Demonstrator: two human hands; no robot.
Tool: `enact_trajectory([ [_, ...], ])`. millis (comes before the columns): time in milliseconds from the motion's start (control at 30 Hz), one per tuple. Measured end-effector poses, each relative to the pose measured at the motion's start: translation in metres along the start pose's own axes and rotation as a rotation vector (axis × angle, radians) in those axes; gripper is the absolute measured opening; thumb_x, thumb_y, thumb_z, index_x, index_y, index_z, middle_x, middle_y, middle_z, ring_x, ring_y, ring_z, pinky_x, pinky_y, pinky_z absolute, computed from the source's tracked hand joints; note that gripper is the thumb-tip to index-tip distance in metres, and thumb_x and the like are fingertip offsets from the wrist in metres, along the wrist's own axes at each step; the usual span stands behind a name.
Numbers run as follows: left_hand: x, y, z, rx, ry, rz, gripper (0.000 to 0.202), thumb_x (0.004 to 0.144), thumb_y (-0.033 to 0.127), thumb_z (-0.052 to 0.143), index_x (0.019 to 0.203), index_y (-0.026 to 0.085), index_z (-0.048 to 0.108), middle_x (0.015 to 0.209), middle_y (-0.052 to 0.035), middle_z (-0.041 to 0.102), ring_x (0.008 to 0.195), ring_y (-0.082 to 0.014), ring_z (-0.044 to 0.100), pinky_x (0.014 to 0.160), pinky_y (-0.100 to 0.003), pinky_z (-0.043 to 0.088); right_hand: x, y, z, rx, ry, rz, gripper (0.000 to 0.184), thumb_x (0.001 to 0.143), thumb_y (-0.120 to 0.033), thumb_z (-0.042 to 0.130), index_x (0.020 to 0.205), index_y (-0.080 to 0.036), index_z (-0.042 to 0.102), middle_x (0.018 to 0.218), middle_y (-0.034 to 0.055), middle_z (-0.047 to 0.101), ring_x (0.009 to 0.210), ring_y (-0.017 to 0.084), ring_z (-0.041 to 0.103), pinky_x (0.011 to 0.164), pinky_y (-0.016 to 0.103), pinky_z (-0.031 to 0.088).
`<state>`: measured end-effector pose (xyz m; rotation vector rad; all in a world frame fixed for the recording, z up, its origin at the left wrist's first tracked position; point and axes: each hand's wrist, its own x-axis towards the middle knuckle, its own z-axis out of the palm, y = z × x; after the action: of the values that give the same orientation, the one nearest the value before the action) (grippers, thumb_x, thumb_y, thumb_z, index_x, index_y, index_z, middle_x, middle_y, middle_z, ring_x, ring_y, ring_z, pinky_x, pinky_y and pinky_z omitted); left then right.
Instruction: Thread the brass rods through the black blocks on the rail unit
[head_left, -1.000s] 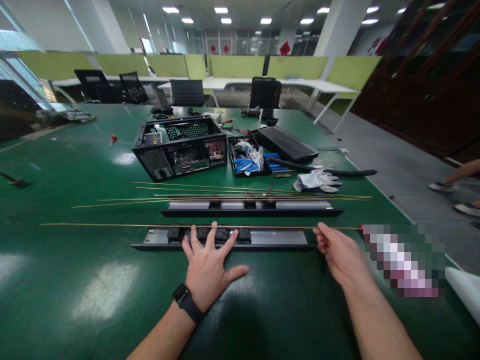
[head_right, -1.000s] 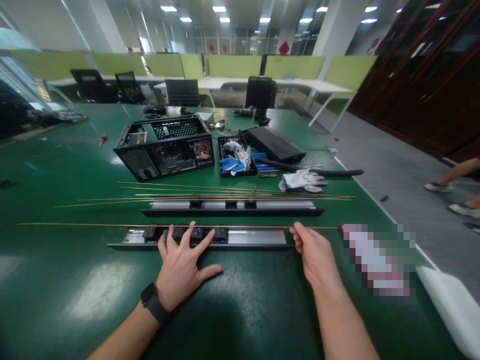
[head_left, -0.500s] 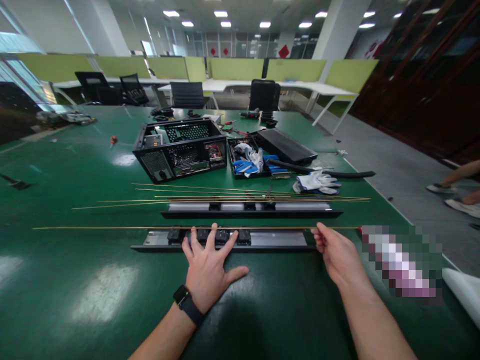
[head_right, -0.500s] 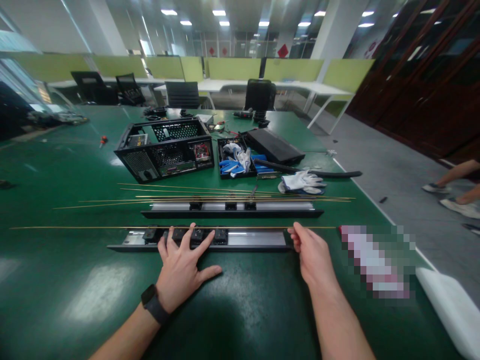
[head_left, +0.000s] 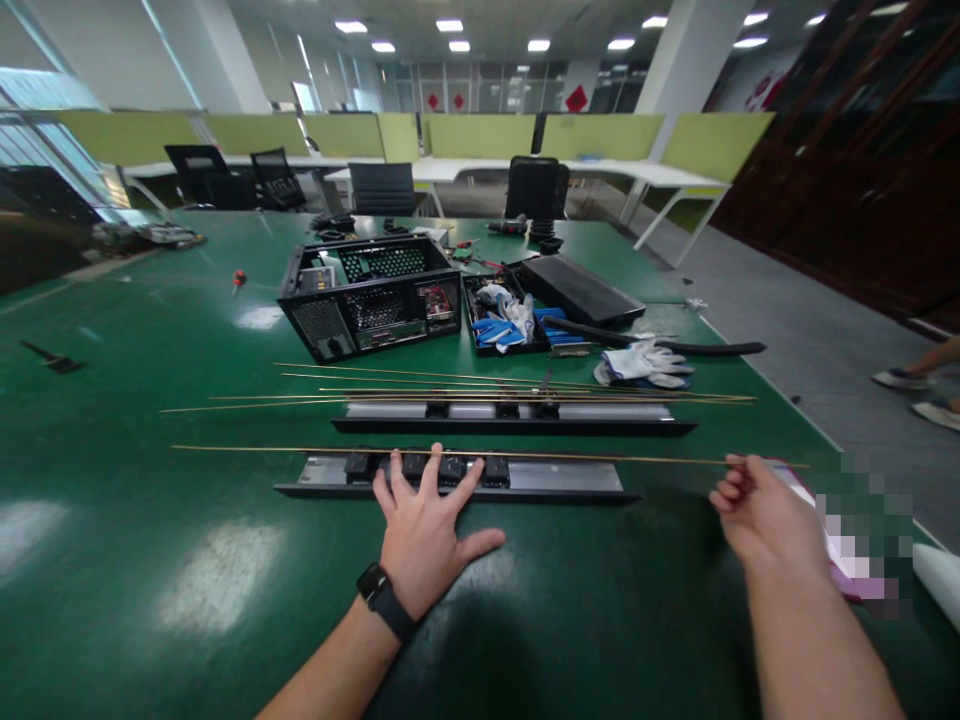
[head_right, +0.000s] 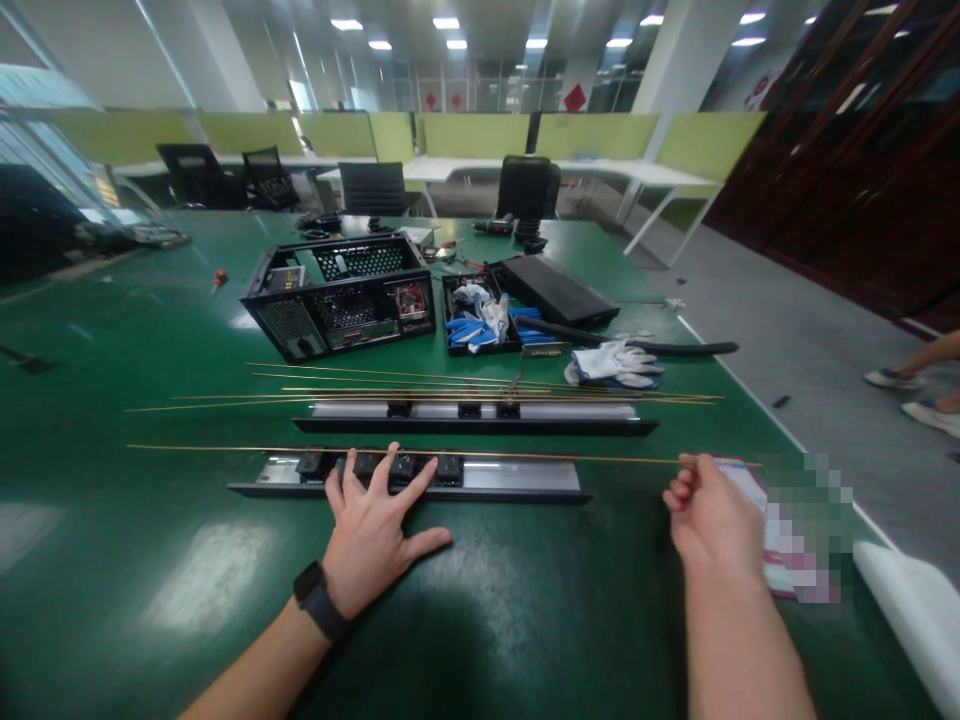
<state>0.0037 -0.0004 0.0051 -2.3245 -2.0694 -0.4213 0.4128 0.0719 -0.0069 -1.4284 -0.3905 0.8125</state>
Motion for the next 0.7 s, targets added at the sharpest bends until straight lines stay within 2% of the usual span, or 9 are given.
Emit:
enact_trajectory([
  [100,0.0,0.0,0.0,-0.005,-0.001,0.001,0.084,0.076,0.081,0.068,0.152,0.052,0.048,0.166,-0.0113,0.041,0.15,-0.0633,0.016,0.112,-0.083,0.014,-0.01,-0.003,0.007,0.075,0.043,0.078,0.013,0.086,-0.023,0.067,0.074,-0.019,0.065,0.064,-0.0025,0.043,0.049,0.007,0.035,0.038,0.017,0.028],
  [167,0.0,0.0,0.0,-0.008,-0.003,-0.002,0.083,0.076,0.081,0.069,0.152,0.053,0.047,0.166,-0.0113,0.041,0.151,-0.0627,0.015,0.112,-0.083,0.014,-0.022,-0.002,0.016,0.066,0.006,0.122,0.012,0.084,-0.024,0.071,0.075,-0.018,0.068,0.064,-0.0016,0.046,0.05,0.007,0.037,0.038,0.016,0.029],
  [367,0.0,0.0,0.0,-0.004,-0.005,-0.003,0.086,0.076,0.081,0.069,0.153,0.051,0.047,0.166,-0.0111,0.04,0.15,-0.0635,0.015,0.113,-0.083,0.013,-0.06,0.011,0.044,-0.053,-0.154,0.133,0.022,0.073,-0.033,0.085,0.081,-0.014,0.077,0.072,0.0025,0.06,0.058,0.008,0.048,0.044,0.015,0.037],
  [533,-0.001,-0.001,0.001,0.007,0.01,0.006,0.087,0.075,0.082,0.069,0.153,0.052,0.047,0.166,-0.0116,0.041,0.15,-0.0641,0.016,0.112,-0.084,0.015,-0.072,0.021,0.052,-0.143,-0.267,0.132,0.039,0.069,-0.047,0.09,0.085,-0.013,0.08,0.078,0.0049,0.066,0.063,0.009,0.053,0.047,0.016,0.039],
  [600,-0.001,-0.001,0.002,0.012,0.019,0.008,0.087,0.074,0.082,0.07,0.153,0.052,0.047,0.166,-0.0106,0.041,0.15,-0.0635,0.016,0.112,-0.084,0.015,-0.072,0.02,0.051,-0.14,-0.26,0.156,0.04,0.071,-0.049,0.088,0.085,-0.013,0.079,0.078,0.0052,0.066,0.063,0.009,0.053,0.047,0.016,0.04],
  [700,-0.001,-0.001,0.003,0.017,0.014,0.001,0.087,0.075,0.081,0.07,0.153,0.051,0.047,0.166,-0.0098,0.041,0.15,-0.0631,0.016,0.114,-0.083,0.013,-0.07,0.016,0.051,-0.057,-0.131,0.146,0.03,0.075,-0.042,0.085,0.078,-0.013,0.077,0.073,0.0031,0.062,0.059,0.008,0.05,0.045,0.015,0.038],
])
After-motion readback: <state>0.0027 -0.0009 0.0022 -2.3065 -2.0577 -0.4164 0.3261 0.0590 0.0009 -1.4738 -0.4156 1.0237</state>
